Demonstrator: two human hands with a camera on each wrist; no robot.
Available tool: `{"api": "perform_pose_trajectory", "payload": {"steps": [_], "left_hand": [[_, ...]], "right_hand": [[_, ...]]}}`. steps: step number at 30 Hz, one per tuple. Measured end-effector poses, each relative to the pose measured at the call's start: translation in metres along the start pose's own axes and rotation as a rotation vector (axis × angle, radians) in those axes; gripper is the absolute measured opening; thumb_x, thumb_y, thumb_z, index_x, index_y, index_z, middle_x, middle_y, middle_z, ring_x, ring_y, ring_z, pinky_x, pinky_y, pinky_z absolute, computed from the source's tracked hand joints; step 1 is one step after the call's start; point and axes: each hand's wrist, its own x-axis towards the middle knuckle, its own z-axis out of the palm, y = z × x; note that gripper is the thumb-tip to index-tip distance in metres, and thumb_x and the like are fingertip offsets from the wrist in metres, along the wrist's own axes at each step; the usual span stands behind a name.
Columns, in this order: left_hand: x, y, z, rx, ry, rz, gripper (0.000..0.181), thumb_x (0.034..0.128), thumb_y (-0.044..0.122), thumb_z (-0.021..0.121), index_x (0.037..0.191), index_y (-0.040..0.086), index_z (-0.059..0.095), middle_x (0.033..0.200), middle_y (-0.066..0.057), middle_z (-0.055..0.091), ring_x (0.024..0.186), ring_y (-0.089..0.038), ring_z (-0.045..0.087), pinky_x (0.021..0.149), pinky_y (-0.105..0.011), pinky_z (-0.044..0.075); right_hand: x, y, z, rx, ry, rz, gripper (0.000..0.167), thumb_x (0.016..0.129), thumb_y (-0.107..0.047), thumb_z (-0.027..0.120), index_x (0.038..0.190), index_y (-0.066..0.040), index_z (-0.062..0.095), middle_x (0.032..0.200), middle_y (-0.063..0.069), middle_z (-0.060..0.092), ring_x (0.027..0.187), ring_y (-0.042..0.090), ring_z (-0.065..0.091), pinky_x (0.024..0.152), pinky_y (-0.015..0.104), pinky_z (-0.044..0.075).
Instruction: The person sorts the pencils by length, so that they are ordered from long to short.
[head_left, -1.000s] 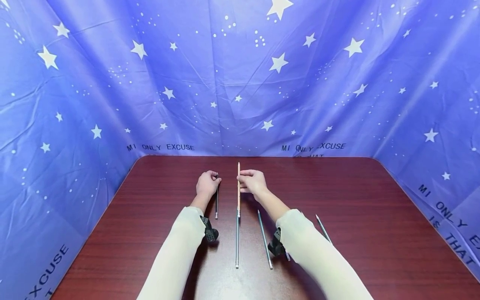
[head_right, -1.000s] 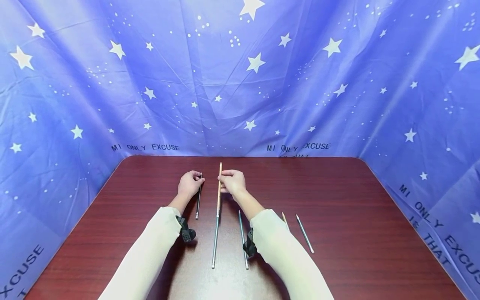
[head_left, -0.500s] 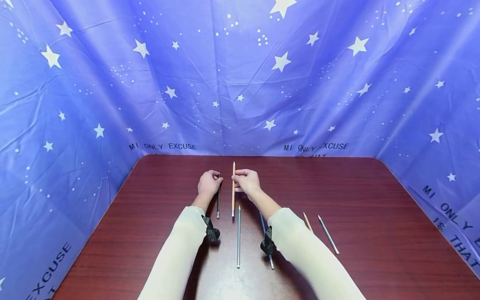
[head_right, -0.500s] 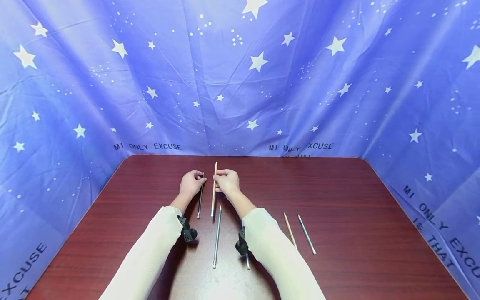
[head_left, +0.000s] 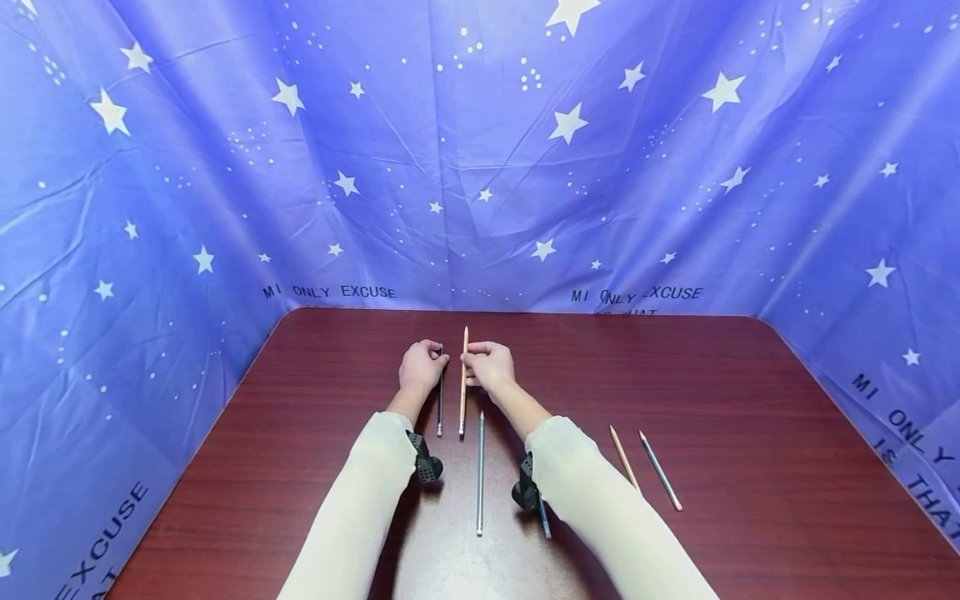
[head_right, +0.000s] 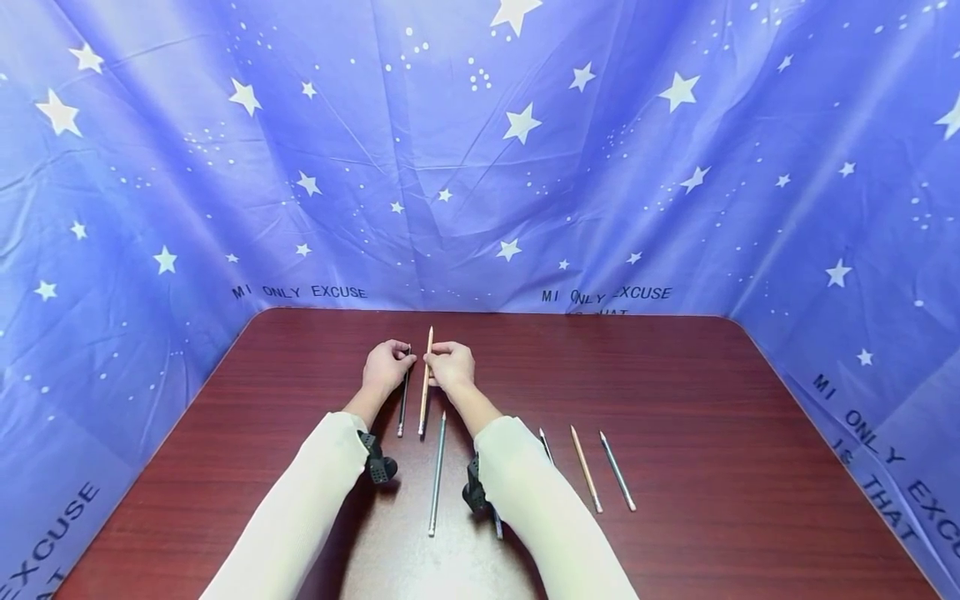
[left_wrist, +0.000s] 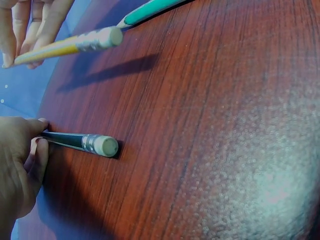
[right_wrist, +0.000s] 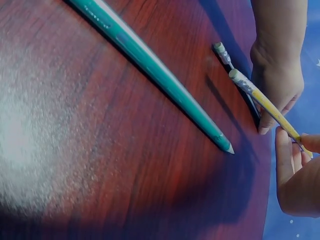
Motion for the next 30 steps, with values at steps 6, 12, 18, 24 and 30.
{"api": "perform_pose_trajectory", "payload": {"steps": [6, 12, 18, 24, 30], "left_hand": [[-0.001, 0.001, -0.001, 0.000, -0.007, -0.005, 0.026, 0.0852, 0.023, 0.067, 0.109, 0.010, 0.066, 0.095, -0.005, 0.064, 0.091, -0.022, 0.061, 0.081, -0.040, 0.051], [-0.002, 0.001, -0.001, -0.003, -0.007, -0.002, 0.026, 0.0849, 0.023, 0.067, 0.108, 0.010, 0.066, 0.095, -0.005, 0.064, 0.091, -0.022, 0.061, 0.081, -0.039, 0.051], [-0.002, 0.002, -0.001, 0.000, -0.007, 0.005, 0.027, 0.0856, 0.023, 0.066, 0.109, 0.011, 0.065, 0.095, -0.005, 0.064, 0.091, -0.021, 0.061, 0.081, -0.039, 0.051], [-0.001, 0.000, -0.001, 0.000, -0.007, 0.005, 0.027, 0.0857, 0.025, 0.066, 0.109, 0.012, 0.066, 0.094, -0.004, 0.064, 0.090, -0.020, 0.061, 0.079, -0.039, 0.051], [0.000, 0.000, -0.001, -0.008, -0.005, 0.005, 0.027, 0.0853, 0.025, 0.067, 0.109, 0.013, 0.066, 0.094, -0.003, 0.066, 0.091, -0.020, 0.062, 0.081, -0.040, 0.051]], "right_hand": [[0.001, 0.006, 0.003, -0.023, 0.006, -0.015, 0.025, 0.085, -0.003, 0.064, 0.109, 0.001, 0.064, 0.096, 0.023, 0.069, 0.051, 0.007, 0.056, 0.051, 0.026, 0.059], [0.003, 0.008, 0.005, -0.029, -0.010, 0.000, 0.028, 0.084, -0.003, 0.063, 0.112, 0.002, 0.063, 0.094, 0.023, 0.068, 0.051, 0.007, 0.055, 0.048, 0.022, 0.057], [0.006, 0.010, 0.007, -0.036, -0.008, 0.006, 0.026, 0.084, -0.003, 0.063, 0.110, 0.001, 0.064, 0.094, 0.022, 0.069, 0.052, 0.007, 0.056, 0.047, 0.021, 0.056], [0.008, 0.013, 0.008, -0.046, 0.004, 0.008, 0.025, 0.084, -0.004, 0.064, 0.108, 0.001, 0.065, 0.083, 0.018, 0.069, 0.050, 0.008, 0.055, 0.046, 0.022, 0.056], [0.011, 0.016, 0.006, -0.055, -0.001, 0.025, 0.024, 0.084, -0.005, 0.065, 0.107, 0.000, 0.065, 0.068, 0.004, 0.061, 0.046, 0.008, 0.052, 0.038, 0.017, 0.047]]}}
